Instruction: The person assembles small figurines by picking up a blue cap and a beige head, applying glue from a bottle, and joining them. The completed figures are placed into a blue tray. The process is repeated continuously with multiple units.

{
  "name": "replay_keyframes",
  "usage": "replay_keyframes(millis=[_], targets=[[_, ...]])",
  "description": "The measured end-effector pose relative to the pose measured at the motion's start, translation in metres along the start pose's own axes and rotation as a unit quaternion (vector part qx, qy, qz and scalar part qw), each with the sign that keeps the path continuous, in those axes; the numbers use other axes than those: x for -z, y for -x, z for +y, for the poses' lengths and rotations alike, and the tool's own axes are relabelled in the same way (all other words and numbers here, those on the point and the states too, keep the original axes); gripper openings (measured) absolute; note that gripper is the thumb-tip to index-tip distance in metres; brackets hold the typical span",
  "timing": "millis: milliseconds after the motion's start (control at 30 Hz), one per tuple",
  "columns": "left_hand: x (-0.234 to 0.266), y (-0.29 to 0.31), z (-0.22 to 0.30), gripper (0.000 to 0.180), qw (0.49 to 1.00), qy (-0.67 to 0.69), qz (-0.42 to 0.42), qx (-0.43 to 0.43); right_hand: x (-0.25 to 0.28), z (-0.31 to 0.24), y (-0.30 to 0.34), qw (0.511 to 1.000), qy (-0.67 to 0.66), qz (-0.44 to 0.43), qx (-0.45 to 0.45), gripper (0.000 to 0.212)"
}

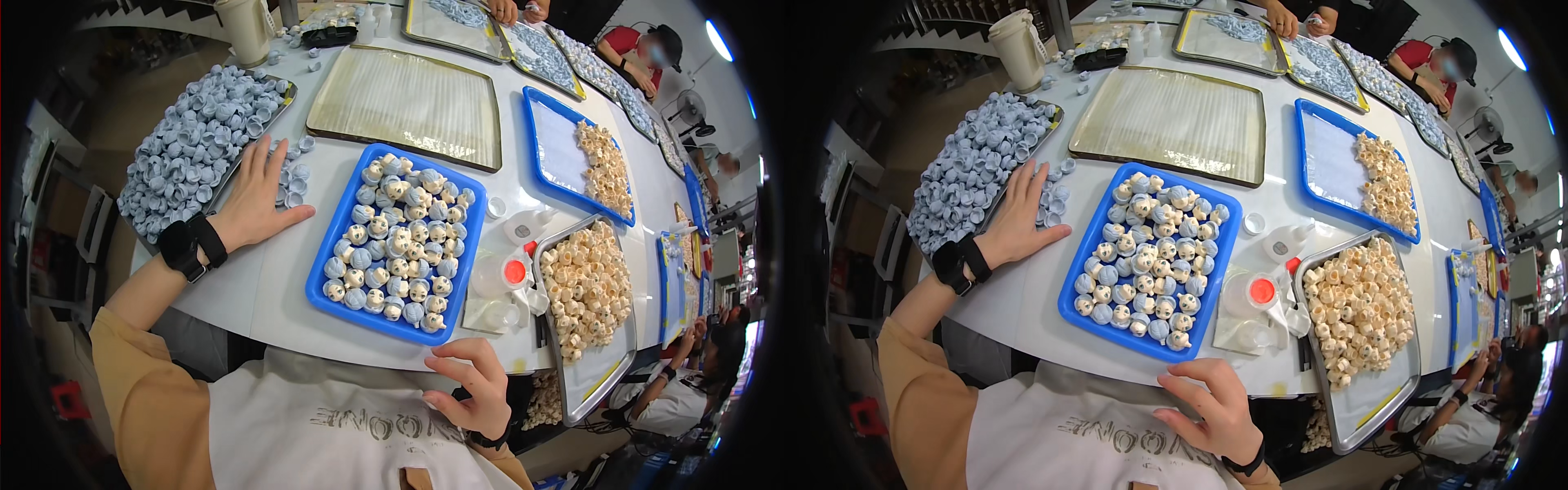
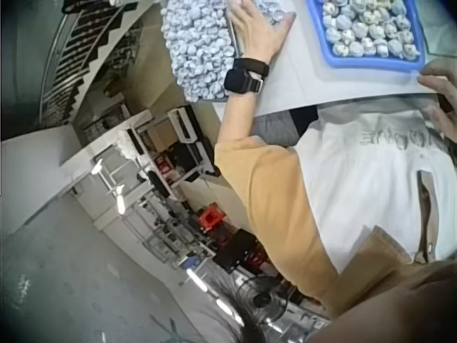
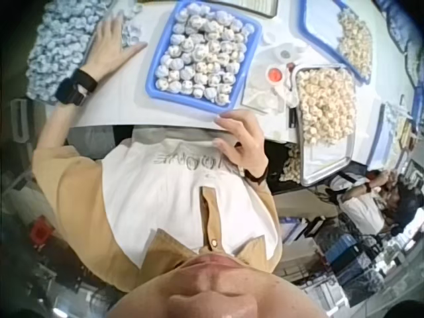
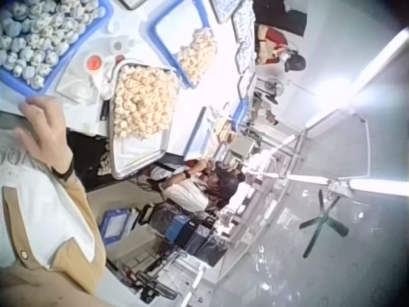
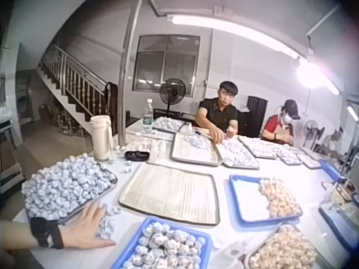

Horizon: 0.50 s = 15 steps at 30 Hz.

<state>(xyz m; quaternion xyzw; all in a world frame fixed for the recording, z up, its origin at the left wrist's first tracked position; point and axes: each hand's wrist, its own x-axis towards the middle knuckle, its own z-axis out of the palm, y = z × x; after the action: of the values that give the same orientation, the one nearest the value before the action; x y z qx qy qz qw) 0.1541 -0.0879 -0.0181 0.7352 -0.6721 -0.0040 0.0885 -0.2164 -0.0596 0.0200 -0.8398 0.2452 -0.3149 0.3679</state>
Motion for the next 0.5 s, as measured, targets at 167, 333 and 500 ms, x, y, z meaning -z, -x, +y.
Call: replay_keyframes(millis=[167, 333, 500], targets=[[0.004, 0.001, 0.005, 0.094, 0.995, 0.089, -0.027, -0.026, 0.0, 0.001, 0.0, 1.0, -0.002, 0.0, 0.004, 0.036], [0.004, 0.004, 0.013, 0.098, 0.998, 0.039, 0.0, -0.043, -0.001, 0.003, 0.001, 1.0, 0.003, 0.002, 0.007, 0.036], [0.003, -0.008, 0.009, 0.099, 0.998, 0.04, -0.049, 0.002, -0.001, 0.003, 0.001, 1.0, 0.007, -0.002, 0.004, 0.036]])
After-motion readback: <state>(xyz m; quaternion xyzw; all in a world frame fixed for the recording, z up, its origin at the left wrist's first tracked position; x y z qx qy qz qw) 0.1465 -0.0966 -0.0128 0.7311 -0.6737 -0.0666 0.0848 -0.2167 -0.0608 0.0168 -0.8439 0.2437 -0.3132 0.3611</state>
